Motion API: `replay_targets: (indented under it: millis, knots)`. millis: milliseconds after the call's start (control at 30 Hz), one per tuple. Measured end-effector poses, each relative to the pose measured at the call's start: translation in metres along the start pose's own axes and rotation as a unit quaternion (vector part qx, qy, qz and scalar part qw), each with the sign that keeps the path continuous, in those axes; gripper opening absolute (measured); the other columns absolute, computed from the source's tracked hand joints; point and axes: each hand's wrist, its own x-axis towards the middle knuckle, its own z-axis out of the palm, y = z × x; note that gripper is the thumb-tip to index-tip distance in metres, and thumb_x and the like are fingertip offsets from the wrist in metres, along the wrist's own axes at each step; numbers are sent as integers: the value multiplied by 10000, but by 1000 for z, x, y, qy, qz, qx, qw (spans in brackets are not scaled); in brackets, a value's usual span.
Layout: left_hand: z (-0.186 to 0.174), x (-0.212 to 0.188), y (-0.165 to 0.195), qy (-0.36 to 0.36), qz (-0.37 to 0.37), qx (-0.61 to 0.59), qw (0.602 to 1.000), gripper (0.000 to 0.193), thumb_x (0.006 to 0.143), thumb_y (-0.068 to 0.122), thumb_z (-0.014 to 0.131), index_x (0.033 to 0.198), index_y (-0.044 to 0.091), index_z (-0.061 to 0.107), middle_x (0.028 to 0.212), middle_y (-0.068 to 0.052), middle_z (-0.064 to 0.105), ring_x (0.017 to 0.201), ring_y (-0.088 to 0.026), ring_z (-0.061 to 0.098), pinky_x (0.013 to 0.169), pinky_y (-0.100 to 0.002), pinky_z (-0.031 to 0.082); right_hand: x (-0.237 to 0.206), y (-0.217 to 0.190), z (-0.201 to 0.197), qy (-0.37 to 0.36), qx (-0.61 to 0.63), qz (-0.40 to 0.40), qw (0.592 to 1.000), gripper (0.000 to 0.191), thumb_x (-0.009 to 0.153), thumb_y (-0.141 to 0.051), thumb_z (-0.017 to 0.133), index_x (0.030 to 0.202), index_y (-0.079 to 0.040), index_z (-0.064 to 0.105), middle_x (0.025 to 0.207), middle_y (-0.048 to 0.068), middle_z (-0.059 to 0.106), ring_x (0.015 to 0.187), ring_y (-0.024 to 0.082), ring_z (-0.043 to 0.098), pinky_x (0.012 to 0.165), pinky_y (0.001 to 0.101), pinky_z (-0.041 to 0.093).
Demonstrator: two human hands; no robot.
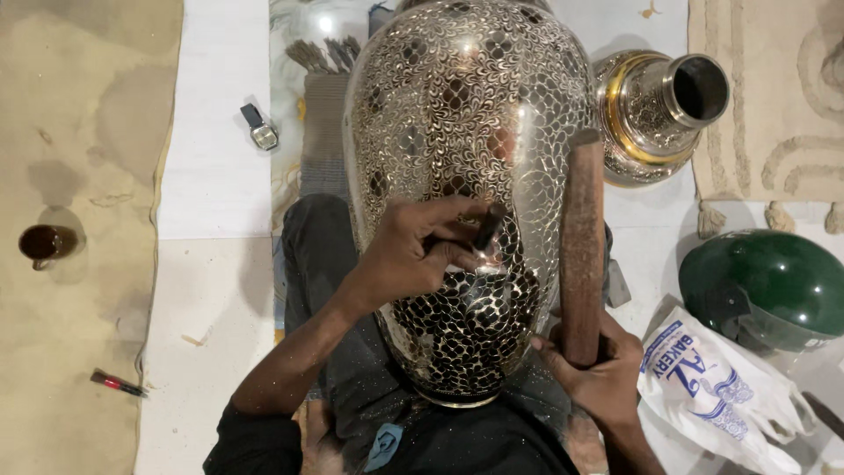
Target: The person sits on the floor with a large engraved brass vase held between the legs and decorates its surface by hand. They hold a small punch or chisel against the metal with one hand and strike it with a wooden mallet held in the other hand, working across the vase surface and repositioning the tool as they go.
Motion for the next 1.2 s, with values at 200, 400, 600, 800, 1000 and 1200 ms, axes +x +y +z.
replay_targets:
  millis: [200,400,600,800,1000,1200]
  knots:
    - [3,3,6,-73,37,84,993,603,778,-214,428,1280,13,674,1135,-172,770,1010,-263,805,841,-288,658,8,-2,-7,7,-36,-44,998,349,698,-2,852,1011,23,699,729,23,706,655,61,637,610,240,535]
    - [-4,7,3,-127,90,108,982,677,700,-186,407,1281,33,677,1269,-197,726,1017,-244,790,784,-270,659,15,-2,-23,-12,-43,-37,998,296,697,15,821,966,27,700,700,43,685,640,55,612,589,229,522]
    - [-5,8,-3,-160,51,202,965,662,718,-170,410,1234,100,723,1173,-135,777,809,-152,827,341,-204,491,28,-8,-48,-29,-66,-78,994,246,681,-22,852,853,-16,676,624,35,667,489,92,603,464,250,488]
    - [-8,10,-4,-154,63,156,974,657,698,-54,548,1315,111,699,1070,-95,801,841,-152,811,768,-290,691,40,-36,-70,-57,-189,-75,977,340,657,-22,770,978,16,666,663,73,669,556,125,646,529,307,515]
    - [-4,14,7,-157,-9,214,964,658,649,-1,577,1269,153,733,831,-64,807,629,-116,758,625,-255,635,51,-59,-61,-77,-193,-50,977,241,714,-43,753,921,-10,633,646,95,662,560,158,670,535,313,528]
    - [-3,17,17,-154,24,161,975,732,620,-8,583,1304,212,720,800,-31,784,553,-90,668,531,-239,514,46,-35,-65,-63,-213,-94,971,235,717,-23,765,915,2,641,644,124,657,532,187,645,531,331,500]
